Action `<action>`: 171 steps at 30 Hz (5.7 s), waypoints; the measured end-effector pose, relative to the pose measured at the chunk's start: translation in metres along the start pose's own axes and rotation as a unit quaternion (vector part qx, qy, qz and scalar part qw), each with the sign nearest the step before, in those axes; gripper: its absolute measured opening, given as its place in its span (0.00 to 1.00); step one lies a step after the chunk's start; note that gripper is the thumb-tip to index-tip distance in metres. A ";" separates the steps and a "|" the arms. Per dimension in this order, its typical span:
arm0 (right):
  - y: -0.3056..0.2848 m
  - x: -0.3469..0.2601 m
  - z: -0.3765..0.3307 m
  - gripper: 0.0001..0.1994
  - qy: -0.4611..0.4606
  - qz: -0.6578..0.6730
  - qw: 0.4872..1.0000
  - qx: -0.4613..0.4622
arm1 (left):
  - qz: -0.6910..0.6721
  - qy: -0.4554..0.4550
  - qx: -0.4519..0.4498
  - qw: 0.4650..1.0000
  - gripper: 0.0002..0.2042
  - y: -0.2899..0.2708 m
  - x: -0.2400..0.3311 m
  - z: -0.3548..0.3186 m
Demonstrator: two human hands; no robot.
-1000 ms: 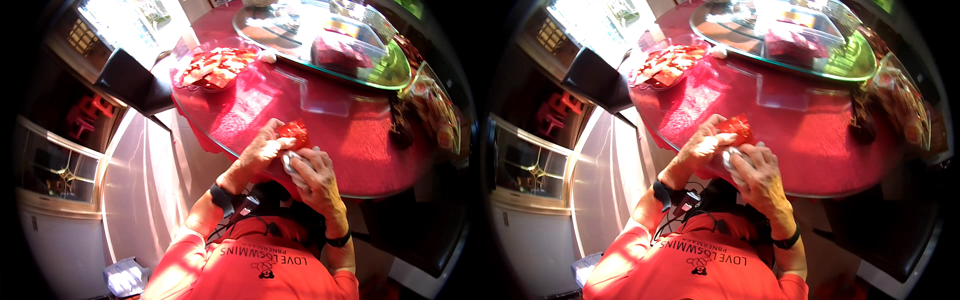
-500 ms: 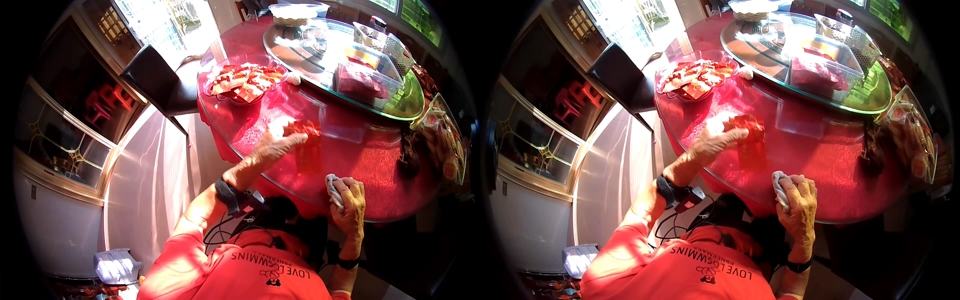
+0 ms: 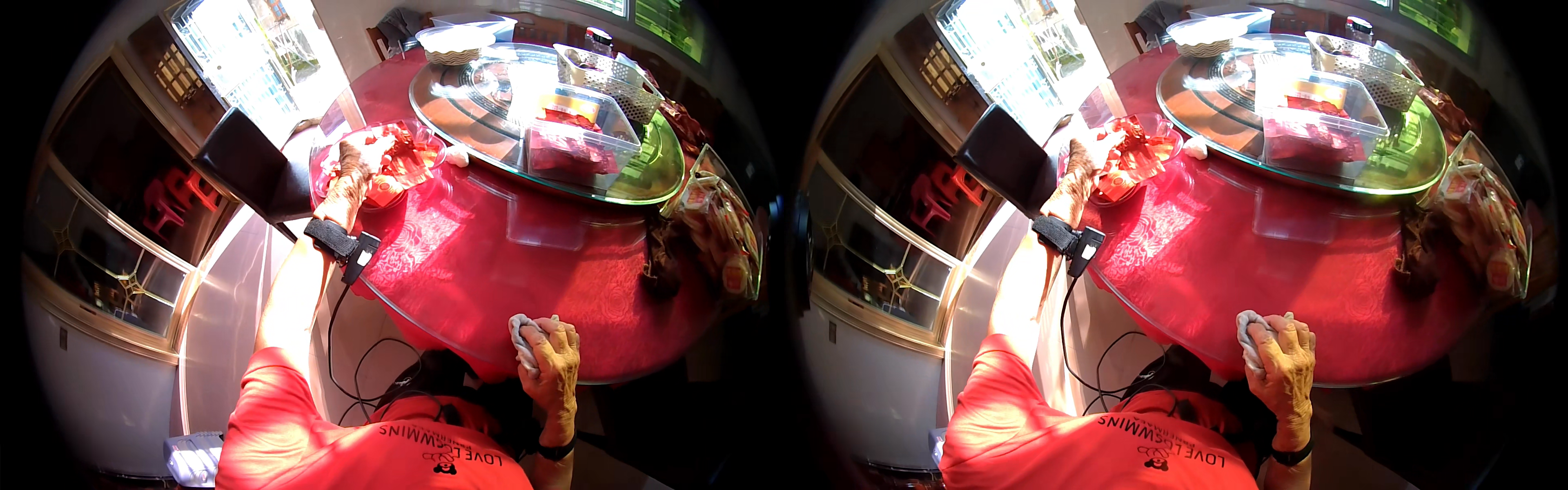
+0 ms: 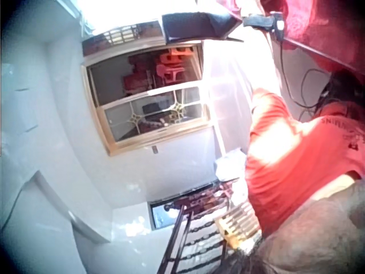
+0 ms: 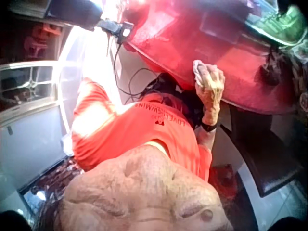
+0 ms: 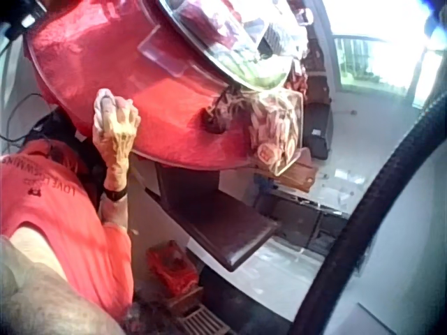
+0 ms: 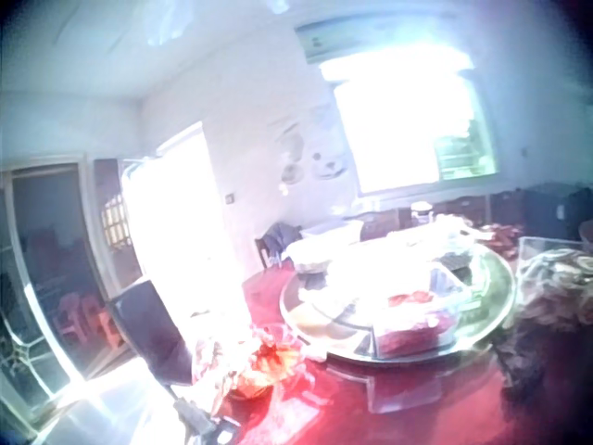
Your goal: The person wipes down red envelopes with a cloth and places them into a plastic container.
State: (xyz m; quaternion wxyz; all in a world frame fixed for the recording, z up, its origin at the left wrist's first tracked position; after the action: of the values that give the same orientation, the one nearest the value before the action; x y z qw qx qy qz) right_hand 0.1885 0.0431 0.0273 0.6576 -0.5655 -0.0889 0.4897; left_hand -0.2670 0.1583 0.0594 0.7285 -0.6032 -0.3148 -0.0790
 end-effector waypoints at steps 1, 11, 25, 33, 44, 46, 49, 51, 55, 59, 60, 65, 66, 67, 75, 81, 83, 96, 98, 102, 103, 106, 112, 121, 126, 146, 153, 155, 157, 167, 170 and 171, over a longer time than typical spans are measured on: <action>0.000 0.000 0.000 0.20 0.000 0.006 1.000 0.002 | 0.027 -0.020 0.009 0.999 0.23 -0.003 -0.012 0.002; -0.004 0.001 0.000 0.17 0.008 -0.004 1.000 0.004 | 0.029 -0.014 0.026 0.999 0.25 0.007 -0.005 -0.013; 0.000 0.004 -0.004 0.19 -0.017 0.037 0.999 -0.003 | -0.287 0.108 -0.106 0.946 0.29 0.064 0.244 -0.015; -0.005 0.002 -0.003 0.17 -0.027 0.029 0.999 0.000 | -0.466 0.055 -0.285 0.836 0.37 0.106 0.254 0.024; -0.002 0.000 -0.006 0.17 -0.030 0.036 0.999 0.005 | -0.304 0.492 -0.339 0.742 0.20 0.121 0.212 0.048; -0.003 0.003 -0.006 0.17 -0.020 0.038 0.999 0.025 | -0.563 0.239 -0.320 0.723 0.20 0.127 0.227 0.026; -0.006 0.009 -0.009 0.19 -0.007 0.089 0.991 0.098 | -0.608 0.055 -0.258 0.748 0.23 0.122 0.229 -0.010; -0.010 0.016 -0.014 0.22 0.010 0.141 0.976 0.168 | -0.586 0.057 -0.243 0.771 0.25 0.119 0.219 -0.020; -0.029 0.032 -0.018 0.21 0.081 0.172 0.953 0.235 | -0.623 0.097 -0.289 0.720 0.25 0.126 0.182 -0.036; -0.036 0.046 -0.017 0.24 0.108 0.237 0.939 0.223 | -0.613 0.117 -0.294 0.724 0.29 0.142 0.161 -0.050; -0.034 0.049 -0.019 0.27 0.123 0.249 0.936 0.214 | -0.654 0.062 -0.278 0.701 0.30 0.142 0.165 -0.059; -0.034 0.048 -0.012 0.30 0.140 0.223 0.949 0.174 | -0.589 0.107 -0.302 0.742 0.31 0.139 0.168 -0.080; -0.036 0.045 -0.009 0.31 0.127 0.190 0.958 0.171 | -0.572 0.108 -0.307 0.753 0.31 0.138 0.166 -0.085; -0.037 0.042 -0.007 0.31 0.114 0.157 0.967 0.167 | -0.555 0.109 -0.313 0.763 0.31 0.137 0.164 -0.088; -0.026 0.042 0.002 0.33 0.131 0.122 0.973 0.143 | -0.314 0.207 -0.251 0.892 0.24 0.160 0.118 -0.074; -0.017 0.051 0.001 0.33 0.136 0.106 0.976 0.131 | 0.084 0.431 -0.042 0.897 0.24 0.158 0.113 -0.066; -0.014 0.053 0.000 0.33 0.138 0.110 0.975 0.136 | -0.017 0.352 -0.025 0.936 0.22 0.160 0.106 -0.061; 0.001 0.041 -0.003 0.38 0.151 -0.016 0.984 0.091 | -0.277 0.113 -0.346 0.889 0.24 0.142 0.160 -0.131; -0.002 0.033 -0.001 0.37 0.146 -0.047 0.985 0.083 | -0.286 0.115 -0.341 0.888 0.25 0.143 0.161 -0.131; -0.001 0.033 -0.003 0.36 0.142 -0.060 0.984 0.085 | -0.250 0.102 -0.307 0.912 0.19 0.139 0.170 -0.132; -0.002 0.033 -0.003 0.35 0.143 -0.063 0.984 0.088 | -0.219 0.100 -0.294 0.925 0.17 0.138 0.174 -0.133; -0.002 0.030 -0.002 0.35 0.140 -0.068 0.985 0.078 | -0.323 0.115 -0.333 0.878 0.12 0.154 0.168 -0.130; -0.004 0.040 -0.004 0.36 0.132 0.037 0.977 0.164 | -0.303 0.067 -0.350 0.884 0.13 0.155 0.166 -0.120; -0.009 0.051 0.006 0.33 0.155 0.071 0.978 0.124 | -0.365 0.064 -0.370 0.852 0.11 0.145 0.175 -0.126; 0.000 0.052 0.000 0.31 0.165 0.006 0.977 0.137 | -0.387 0.087 -0.347 0.850 0.12 0.129 0.155 -0.128; -0.018 0.060 -0.024 0.18 0.261 0.234 0.873 0.340 | -0.489 0.010 -0.516 0.703 0.18 0.111 0.128 -0.214; -0.025 0.011 -0.028 0.20 0.113 0.017 0.949 0.292 | -0.470 0.007 -0.532 0.704 0.17 0.131 0.161 -0.229; -0.020 0.001 -0.025 0.21 0.081 -0.003 0.968 0.238 | -0.433 -0.024 -0.535 0.725 0.16 0.142 0.166 -0.226; -0.010 -0.007 -0.020 0.22 0.049 -0.019 0.985 0.163 | -0.411 -0.009 -0.560 0.719 0.15 0.146 0.184 -0.224; -0.022 0.008 -0.022 0.17 0.146 -0.045 0.985 0.080 | -0.341 -0.007 -0.578 0.741 0.18 0.158 0.195 -0.221; -0.019 0.008 -0.008 0.14 0.194 -0.123 0.969 0.094 | -0.326 -0.010 -0.588 0.740 0.18 0.160 0.196 -0.218; -0.014 0.008 -0.002 0.15 0.208 -0.157 0.962 0.075 | -0.323 -0.007 -0.592 0.738 0.18 0.160 0.197 -0.217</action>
State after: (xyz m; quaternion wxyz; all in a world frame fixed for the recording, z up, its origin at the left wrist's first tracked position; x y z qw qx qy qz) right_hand 0.2015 0.0490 0.0348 0.7711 -0.5825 -0.0011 0.2571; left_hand 0.0463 0.0507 0.0199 0.1530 -0.7758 -0.3856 -0.4754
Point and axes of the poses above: each hand's wrist, its own z-axis towards the middle knuckle, its own y-axis out of the palm, x = y × z, the point moved 4 cm from there along z, towards the middle knuckle, and after that the axes turned 15 degrees about -x, right-handed, at the moved point
